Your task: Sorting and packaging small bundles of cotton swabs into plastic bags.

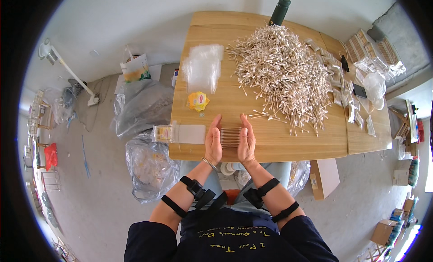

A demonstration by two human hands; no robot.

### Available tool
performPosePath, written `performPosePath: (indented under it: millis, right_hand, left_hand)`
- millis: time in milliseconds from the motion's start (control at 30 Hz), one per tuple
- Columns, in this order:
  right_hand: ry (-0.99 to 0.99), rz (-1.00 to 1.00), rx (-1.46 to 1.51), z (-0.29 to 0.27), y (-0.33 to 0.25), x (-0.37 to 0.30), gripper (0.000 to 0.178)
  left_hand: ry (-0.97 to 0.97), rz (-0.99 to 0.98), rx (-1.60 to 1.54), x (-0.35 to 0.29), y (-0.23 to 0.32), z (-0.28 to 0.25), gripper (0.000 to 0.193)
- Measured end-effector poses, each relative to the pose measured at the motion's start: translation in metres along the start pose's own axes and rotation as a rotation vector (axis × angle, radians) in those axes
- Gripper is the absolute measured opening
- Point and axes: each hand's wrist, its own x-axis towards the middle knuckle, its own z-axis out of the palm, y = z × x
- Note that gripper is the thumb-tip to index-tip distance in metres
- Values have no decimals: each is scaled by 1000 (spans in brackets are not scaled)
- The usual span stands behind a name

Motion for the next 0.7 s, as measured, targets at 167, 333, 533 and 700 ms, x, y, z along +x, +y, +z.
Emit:
performPosePath:
  millis: [167, 333, 533, 700]
  right_hand:
    - [-180, -124, -481, -30, -3, -1, 64]
    - [-562, -227, -1117, -30, -16, -15, 85]
    - [-558, -278, -1225, -26, -16, -17, 97]
    - [-573, -292, -1245, -23, -18, -17, 107]
  left_hand:
    - [82, -35, -137, -2, -2, 6, 74]
    - [17, -6, -3, -1, 1, 2, 74]
    - [-39, -41, -19, 1, 3, 3, 75]
    - [0, -50, -25, 2, 4, -3, 67]
